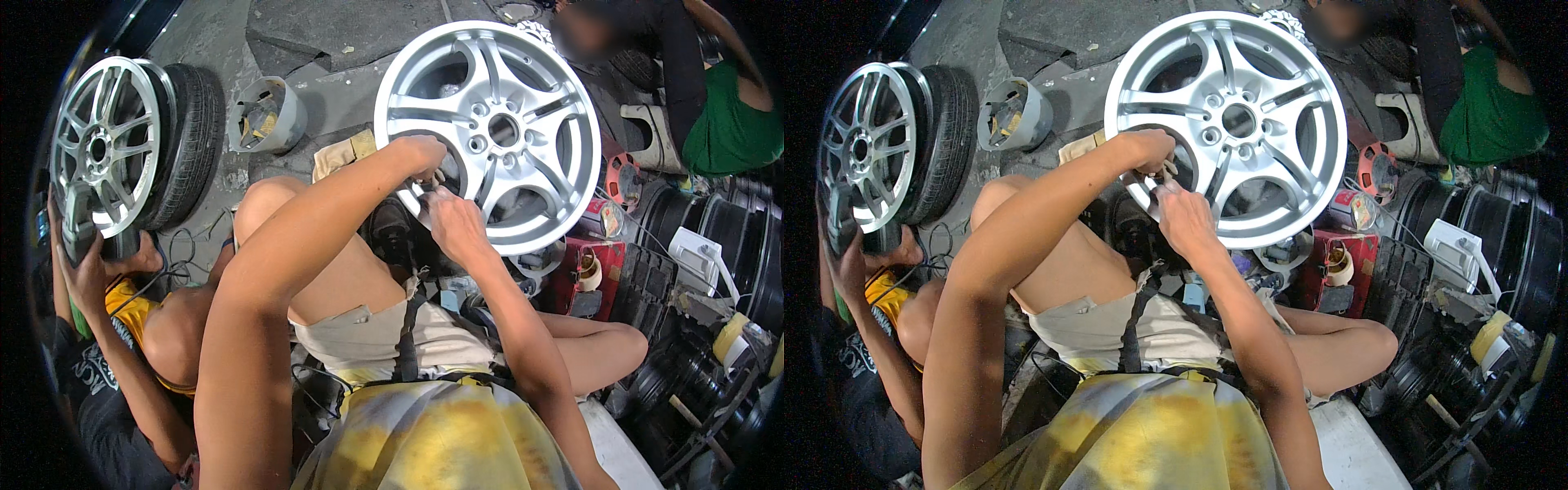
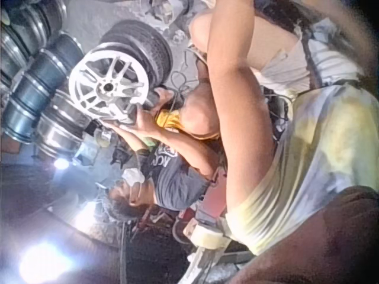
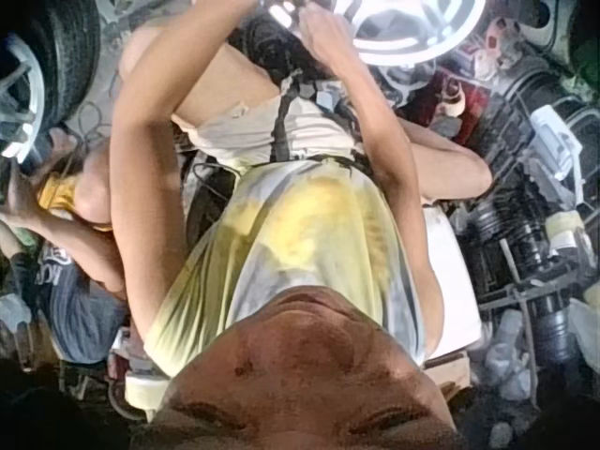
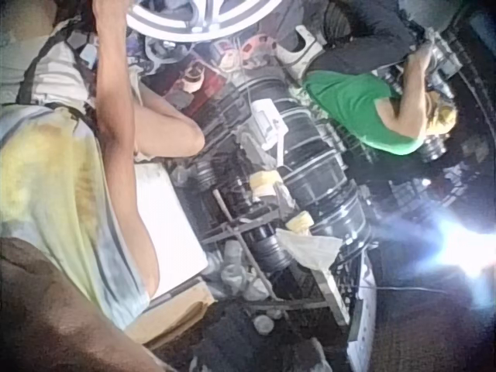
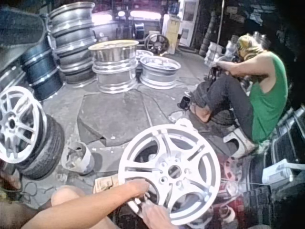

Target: The person sits on the floor and scrubs a silver car rim with a small abrasive pad, focusing on the spokes and central hub area. The person repeatedly rubs the surface to remove dirt or oxidation, occasionally adjusting their grip on the rim.

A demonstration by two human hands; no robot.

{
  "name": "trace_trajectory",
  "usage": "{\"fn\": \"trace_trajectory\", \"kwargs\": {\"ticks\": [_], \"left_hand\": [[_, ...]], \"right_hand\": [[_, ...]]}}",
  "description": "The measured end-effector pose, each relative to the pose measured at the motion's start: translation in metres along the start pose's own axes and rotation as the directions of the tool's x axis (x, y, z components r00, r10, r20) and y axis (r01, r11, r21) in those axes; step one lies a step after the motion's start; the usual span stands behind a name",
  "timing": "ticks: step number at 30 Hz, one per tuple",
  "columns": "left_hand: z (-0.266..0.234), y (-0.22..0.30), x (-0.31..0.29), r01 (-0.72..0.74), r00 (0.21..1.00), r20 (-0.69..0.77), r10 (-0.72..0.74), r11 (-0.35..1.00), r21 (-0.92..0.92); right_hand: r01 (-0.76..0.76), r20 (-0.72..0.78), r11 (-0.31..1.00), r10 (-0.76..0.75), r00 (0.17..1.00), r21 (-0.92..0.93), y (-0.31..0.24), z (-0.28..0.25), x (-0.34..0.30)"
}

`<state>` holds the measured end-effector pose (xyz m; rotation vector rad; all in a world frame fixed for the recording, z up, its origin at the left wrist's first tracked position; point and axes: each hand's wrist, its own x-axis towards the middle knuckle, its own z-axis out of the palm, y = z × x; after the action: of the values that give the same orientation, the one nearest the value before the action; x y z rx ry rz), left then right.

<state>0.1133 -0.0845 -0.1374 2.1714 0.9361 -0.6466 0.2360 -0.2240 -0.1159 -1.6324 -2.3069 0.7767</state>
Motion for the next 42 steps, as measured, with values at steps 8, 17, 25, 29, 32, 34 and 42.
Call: {"fn": "trace_trajectory", "kwargs": {"ticks": [8,17,25,29,32,34,42], "left_hand": [[-0.004,-0.001,0.007,0.057,0.994,0.091,-0.057,0.998,-0.005],[-0.006,0.003,0.016,0.028,0.975,0.218,-0.041,0.997,0.066],[-0.005,0.003,0.018,0.038,0.974,0.221,-0.048,0.998,0.05],[-0.009,0.006,0.015,0.022,0.975,0.219,-0.037,0.997,0.071],[-0.008,0.003,0.015,0.034,0.978,0.203,-0.044,0.998,0.052],[-0.003,0.003,0.017,0.029,0.979,0.2,-0.042,0.997,0.068],[-0.004,0.0,0.019,0.028,0.978,0.203,-0.044,0.997,0.077]], "right_hand": [[0.019,0.06,0.999,-0.017,0.998,-0.034,0.004,-0.005,-0.005],[0.002,0.057,0.999,0.0,0.998,-0.033,0.002,-0.005,-0.003],[-0.029,0.057,1.0,0.029,0.998,0.005,0.001,-0.005,-0.004],[-0.018,0.024,1.0,0.018,1.0,-0.003,-0.002,-0.001,0.002],[0.004,0.013,1.0,-0.004,1.0,-0.003,0.001,0.001,0.003],[0.011,0.065,1.0,-0.009,0.998,-0.021,0.004,-0.004,-0.005],[0.018,0.026,1.0,-0.017,1.0,-0.021,0.004,0.0,-0.003]]}}
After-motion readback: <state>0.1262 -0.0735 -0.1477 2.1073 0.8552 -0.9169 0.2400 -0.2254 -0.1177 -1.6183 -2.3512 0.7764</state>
